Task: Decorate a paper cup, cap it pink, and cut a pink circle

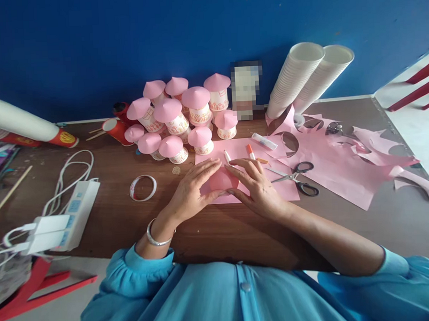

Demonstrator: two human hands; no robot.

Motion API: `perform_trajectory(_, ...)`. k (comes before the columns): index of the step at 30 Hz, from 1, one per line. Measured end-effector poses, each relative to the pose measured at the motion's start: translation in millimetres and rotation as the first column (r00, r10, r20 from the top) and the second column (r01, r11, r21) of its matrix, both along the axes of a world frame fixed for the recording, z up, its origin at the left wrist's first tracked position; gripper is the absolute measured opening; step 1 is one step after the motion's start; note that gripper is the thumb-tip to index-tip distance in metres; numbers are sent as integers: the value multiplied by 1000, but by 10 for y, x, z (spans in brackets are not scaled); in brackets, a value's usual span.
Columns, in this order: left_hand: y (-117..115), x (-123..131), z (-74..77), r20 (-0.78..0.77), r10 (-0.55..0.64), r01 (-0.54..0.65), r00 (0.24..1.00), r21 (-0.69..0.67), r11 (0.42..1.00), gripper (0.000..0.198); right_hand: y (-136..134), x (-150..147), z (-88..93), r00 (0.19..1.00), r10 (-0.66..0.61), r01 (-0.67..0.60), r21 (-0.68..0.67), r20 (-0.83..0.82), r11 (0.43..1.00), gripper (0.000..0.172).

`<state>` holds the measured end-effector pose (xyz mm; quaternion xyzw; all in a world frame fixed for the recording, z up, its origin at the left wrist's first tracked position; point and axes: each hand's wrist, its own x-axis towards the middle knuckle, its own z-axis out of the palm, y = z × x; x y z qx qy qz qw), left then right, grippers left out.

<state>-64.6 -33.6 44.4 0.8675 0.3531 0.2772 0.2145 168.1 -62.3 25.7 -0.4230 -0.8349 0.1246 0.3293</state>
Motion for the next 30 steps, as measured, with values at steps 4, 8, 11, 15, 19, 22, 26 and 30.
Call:
perform_trajectory(4,-39,-38,-130,62,44,-34,997,-159,987,86,-2,26,-51,998,12,-14,-26,-60,1000,57)
perform_trajectory(8,-99,-72,-365,165,77,-27,983,-284,958,106,-1,90,-125,988,-54,45,-61,-147,997,49)
perform_trajectory(11,-115,-37,-458,94,142,-124,985,-177,976,97,9,113,-181,978,-100,88,-74,-185,993,41)
perform_trajectory(15,-98,53,-420,75,170,-162,983,-111,981,55,29,117,-252,977,-110,98,-70,-186,993,42)
perform_trajectory(19,-85,53,-330,127,307,-293,943,-114,949,49,46,143,-300,975,-131,121,-65,-178,991,45)
perform_trajectory(22,-68,-6,-245,179,403,-389,897,-111,915,46,52,163,-323,974,-141,130,-69,-180,989,44)
perform_trajectory(26,12,-97,-121,217,498,-482,839,-125,867,43,54,158,-347,971,-145,133,-75,-189,988,40)
perform_trajectory(30,160,-234,-38,258,557,-540,789,-138,830,50,47,144,-344,973,-125,110,-90,-192,990,38)
